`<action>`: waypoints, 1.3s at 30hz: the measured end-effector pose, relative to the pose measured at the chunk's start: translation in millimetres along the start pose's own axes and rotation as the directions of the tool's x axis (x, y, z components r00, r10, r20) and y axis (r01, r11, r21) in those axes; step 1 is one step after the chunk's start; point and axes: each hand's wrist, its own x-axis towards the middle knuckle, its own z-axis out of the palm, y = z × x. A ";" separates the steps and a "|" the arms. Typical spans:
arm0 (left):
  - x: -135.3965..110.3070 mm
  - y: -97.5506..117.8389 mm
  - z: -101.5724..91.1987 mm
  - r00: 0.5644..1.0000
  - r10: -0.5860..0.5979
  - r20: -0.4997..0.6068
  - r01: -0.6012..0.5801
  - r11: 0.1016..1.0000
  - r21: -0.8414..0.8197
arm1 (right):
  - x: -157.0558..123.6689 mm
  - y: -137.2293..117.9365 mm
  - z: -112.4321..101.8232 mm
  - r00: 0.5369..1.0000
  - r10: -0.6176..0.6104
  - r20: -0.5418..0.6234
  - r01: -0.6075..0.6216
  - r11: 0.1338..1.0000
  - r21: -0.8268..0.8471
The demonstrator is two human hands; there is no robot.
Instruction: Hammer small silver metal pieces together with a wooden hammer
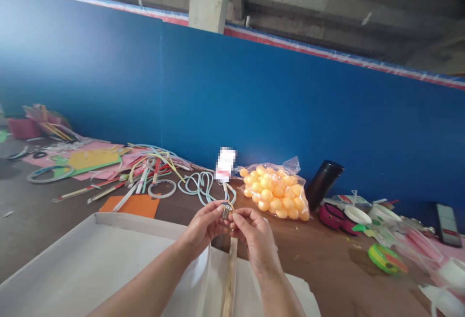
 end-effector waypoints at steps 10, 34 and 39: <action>-1.4 0.9 2.7 1.000 -0.016 0.010 0.016 1.000 0.020 | 4.5 9.8 -5.7 0.993 0.087 0.075 -0.094 0.991 0.096; -0.4 -1.2 1.7 1.000 -0.010 -0.007 0.010 1.000 -0.008 | 6.2 9.8 -6.7 0.982 0.113 0.154 -0.144 0.967 0.210; -1.3 -0.6 2.6 1.000 -0.008 -0.005 0.008 1.000 -0.011 | 6.1 8.3 -6.5 0.981 0.113 0.155 -0.144 0.968 0.204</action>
